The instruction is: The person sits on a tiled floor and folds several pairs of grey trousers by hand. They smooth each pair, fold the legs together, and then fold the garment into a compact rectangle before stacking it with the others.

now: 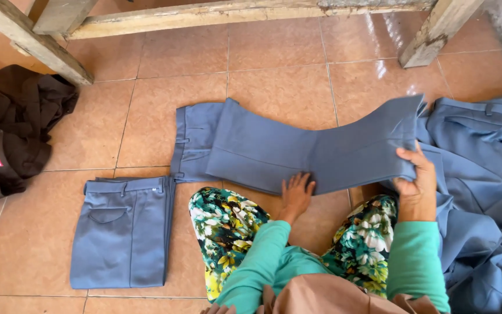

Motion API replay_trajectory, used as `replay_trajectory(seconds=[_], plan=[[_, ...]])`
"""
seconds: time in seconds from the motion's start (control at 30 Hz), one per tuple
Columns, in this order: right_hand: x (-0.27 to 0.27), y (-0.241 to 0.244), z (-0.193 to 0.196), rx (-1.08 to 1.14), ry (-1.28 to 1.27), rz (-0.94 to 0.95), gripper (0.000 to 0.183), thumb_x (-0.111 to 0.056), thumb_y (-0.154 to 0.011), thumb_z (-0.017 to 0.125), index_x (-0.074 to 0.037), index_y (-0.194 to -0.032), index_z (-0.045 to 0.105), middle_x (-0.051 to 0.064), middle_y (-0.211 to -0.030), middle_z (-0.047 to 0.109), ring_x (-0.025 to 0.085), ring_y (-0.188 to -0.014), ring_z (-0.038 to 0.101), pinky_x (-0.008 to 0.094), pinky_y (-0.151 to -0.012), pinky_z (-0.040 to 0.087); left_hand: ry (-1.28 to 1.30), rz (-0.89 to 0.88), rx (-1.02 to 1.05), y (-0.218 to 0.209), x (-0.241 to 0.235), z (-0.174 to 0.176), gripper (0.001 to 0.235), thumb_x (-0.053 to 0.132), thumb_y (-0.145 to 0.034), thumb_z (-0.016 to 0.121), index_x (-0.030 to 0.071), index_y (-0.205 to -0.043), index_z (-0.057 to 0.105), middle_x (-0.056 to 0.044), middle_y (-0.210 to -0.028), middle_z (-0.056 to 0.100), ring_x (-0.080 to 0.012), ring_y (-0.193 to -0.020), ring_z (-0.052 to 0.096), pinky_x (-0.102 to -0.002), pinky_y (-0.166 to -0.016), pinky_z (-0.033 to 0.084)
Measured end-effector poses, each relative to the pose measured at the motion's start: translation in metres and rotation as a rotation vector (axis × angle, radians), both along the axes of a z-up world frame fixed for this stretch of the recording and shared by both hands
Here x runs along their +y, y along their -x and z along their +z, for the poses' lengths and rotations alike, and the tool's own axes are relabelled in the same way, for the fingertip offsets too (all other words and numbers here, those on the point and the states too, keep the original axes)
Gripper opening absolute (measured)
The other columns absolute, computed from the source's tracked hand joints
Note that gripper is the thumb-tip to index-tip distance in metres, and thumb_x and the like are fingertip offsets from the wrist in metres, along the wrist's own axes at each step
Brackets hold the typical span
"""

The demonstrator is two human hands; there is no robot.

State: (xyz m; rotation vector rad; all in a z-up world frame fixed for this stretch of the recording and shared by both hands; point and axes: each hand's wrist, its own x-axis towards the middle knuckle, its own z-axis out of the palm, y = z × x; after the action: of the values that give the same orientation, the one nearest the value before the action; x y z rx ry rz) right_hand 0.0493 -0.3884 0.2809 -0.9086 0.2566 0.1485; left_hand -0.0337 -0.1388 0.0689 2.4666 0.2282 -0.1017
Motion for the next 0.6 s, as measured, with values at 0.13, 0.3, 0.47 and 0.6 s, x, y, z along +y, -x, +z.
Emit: replay_trajectory(seconds=[0.13, 0.3, 0.47, 0.6], plan=[[0.004, 0.004, 0.068, -0.100, -0.045, 0.012, 0.058, 0.004, -0.075, 0.063, -0.007, -0.132, 0.067, 0.010, -0.103, 0.076, 0.022, -0.080, 0.075, 0.032, -0.070, 0.067, 0.304, -0.178, -0.095, -0.002, -0.060, 0.035, 0.055, 0.047, -0.104, 0.038, 0.017, -0.148, 0.049, -0.023, -0.152, 0.047, -0.0423, -0.135, 0.048, -0.051, -0.114, 0.035], [0.025, -0.027, 0.034, -0.189, 0.013, 0.001, 0.075, 0.016, -0.073, 0.063, -0.010, -0.143, 0.062, 0.011, -0.129, 0.072, 0.027, -0.117, 0.074, 0.036, -0.098, 0.065, 0.423, -0.410, 0.266, -0.016, -0.094, -0.013, 0.080, 0.074, -0.104, 0.021, 0.015, -0.146, 0.056, -0.018, -0.144, 0.060, -0.0385, -0.139, 0.051, -0.050, -0.121, 0.036], [0.106, -0.065, -0.060, -0.125, 0.170, 0.205, 0.079, 0.007, -0.076, 0.072, -0.011, -0.150, 0.051, 0.017, -0.149, 0.048, 0.026, -0.108, 0.067, 0.034, -0.084, 0.061, 0.923, 0.217, 0.260, -0.064, -0.018, -0.104, 0.069, 0.074, -0.102, 0.040, 0.022, -0.140, 0.063, -0.017, -0.135, 0.064, -0.0373, -0.128, 0.059, -0.053, -0.110, 0.045], [0.169, -0.023, -0.075, 0.013, 0.394, 0.398, 0.074, -0.008, -0.087, 0.077, -0.008, -0.153, 0.045, 0.022, -0.159, 0.034, 0.017, -0.069, 0.062, 0.029, -0.046, 0.052, 1.437, 0.834, 0.142, -0.053, 0.076, -0.047, 0.096, 0.081, -0.094, 0.043, 0.006, -0.154, 0.042, -0.033, -0.153, 0.042, -0.0512, -0.136, 0.049, -0.064, -0.113, 0.038]])
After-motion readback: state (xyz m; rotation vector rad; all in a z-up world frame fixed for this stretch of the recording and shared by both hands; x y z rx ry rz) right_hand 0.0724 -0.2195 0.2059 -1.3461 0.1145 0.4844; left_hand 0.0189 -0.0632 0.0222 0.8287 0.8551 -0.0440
